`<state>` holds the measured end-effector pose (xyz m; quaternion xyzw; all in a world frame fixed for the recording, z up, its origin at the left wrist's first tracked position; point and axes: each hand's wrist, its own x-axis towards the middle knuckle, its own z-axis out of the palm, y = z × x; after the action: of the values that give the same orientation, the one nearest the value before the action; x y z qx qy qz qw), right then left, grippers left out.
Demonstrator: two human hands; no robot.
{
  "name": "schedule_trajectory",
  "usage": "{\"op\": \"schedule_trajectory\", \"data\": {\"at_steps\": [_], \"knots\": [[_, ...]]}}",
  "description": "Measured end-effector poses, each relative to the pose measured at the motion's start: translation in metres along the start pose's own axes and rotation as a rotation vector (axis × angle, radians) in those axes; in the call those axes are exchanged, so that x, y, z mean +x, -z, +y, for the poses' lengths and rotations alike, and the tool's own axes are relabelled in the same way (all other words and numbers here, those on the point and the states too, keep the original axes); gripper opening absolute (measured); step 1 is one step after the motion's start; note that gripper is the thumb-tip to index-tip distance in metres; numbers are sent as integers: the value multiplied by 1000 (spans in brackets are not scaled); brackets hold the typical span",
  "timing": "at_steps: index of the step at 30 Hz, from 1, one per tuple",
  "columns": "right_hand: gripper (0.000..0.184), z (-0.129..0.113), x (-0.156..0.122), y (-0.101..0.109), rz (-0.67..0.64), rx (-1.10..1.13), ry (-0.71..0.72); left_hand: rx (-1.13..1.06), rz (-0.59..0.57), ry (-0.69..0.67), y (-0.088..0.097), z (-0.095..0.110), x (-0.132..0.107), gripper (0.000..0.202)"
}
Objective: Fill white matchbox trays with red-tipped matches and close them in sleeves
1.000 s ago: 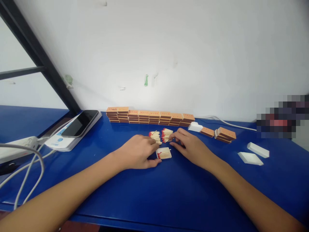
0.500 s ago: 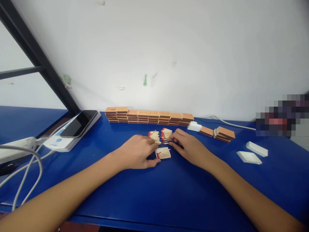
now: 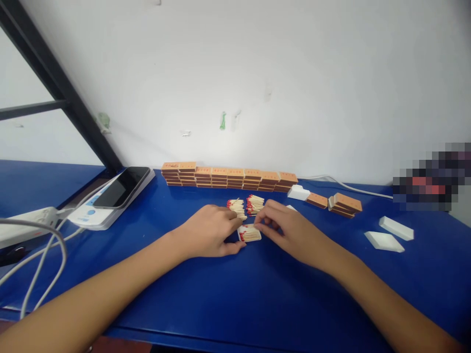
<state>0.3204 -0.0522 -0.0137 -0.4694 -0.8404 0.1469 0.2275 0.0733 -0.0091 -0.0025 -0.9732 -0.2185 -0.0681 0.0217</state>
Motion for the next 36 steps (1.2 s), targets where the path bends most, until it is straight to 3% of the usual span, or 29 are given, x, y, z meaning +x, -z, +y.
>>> {"op": "schedule_trajectory", "data": {"at_steps": [3,8,13,36], "knots": [[9,-2,0,-3,-14,26,3,9,-7,3,0,-1,0,38],[10,21,2,-4,105,-53,-58,7,-14,7,-1,0,0,38],[8,37,4,-10,88,-136,-91,1,-11,11,-1,0,0,39],[9,38,6,-7,84,-140,-39,13,1,-4,-1,0,0,38]]}}
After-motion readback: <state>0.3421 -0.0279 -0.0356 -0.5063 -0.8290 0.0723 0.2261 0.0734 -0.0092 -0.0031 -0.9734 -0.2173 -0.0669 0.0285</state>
